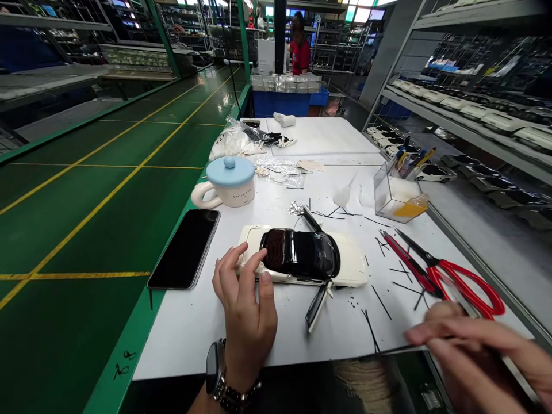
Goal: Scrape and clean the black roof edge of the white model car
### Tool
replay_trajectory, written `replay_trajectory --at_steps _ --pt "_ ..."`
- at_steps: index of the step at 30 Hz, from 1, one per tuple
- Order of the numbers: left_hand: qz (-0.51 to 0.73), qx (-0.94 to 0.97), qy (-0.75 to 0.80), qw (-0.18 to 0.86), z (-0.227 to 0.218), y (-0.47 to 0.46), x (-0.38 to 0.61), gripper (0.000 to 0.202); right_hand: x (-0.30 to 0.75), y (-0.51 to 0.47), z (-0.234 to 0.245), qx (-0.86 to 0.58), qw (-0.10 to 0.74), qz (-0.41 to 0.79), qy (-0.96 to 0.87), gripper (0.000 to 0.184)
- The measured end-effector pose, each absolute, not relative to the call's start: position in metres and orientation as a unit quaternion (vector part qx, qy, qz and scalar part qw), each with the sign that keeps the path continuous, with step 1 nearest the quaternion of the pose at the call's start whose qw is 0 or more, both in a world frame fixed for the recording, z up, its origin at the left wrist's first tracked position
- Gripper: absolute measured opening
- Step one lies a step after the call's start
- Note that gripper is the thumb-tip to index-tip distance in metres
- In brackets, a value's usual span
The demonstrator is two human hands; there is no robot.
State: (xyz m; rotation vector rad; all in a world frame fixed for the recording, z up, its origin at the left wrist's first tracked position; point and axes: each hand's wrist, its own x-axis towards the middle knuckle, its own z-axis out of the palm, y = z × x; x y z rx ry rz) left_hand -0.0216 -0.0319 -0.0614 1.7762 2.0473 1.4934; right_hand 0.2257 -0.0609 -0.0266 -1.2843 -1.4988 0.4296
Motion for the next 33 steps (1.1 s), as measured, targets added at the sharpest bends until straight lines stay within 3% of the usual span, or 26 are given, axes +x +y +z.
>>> replay_trajectory --at_steps 4,8,12,33 --pt "0.489 0.560 0.668 0.027 -0.059 -0.034 -0.021 0.029 0.158 -0.061 -0.030 -0.445 0.591 0.235 -0.631 0.026" --pt "0.495 0.549 0.673 0.023 -0.059 -0.035 -0.022 0.029 0.143 -0.035 -0.031 -0.435 0.618 0.170 -0.633 0.032" --pt "0.498 0.547 0.673 0.027 -0.059 -0.035 -0.021 0.029 0.145 -0.015 -0.040 -0.447 0.593 0.106 -0.661 0.038" --pt "0.482 0.584 0.653 0.036 -0.060 -0.037 -0.023 0.028 0.146 -0.013 -0.051 -0.432 0.581 0.076 -0.686 0.042"
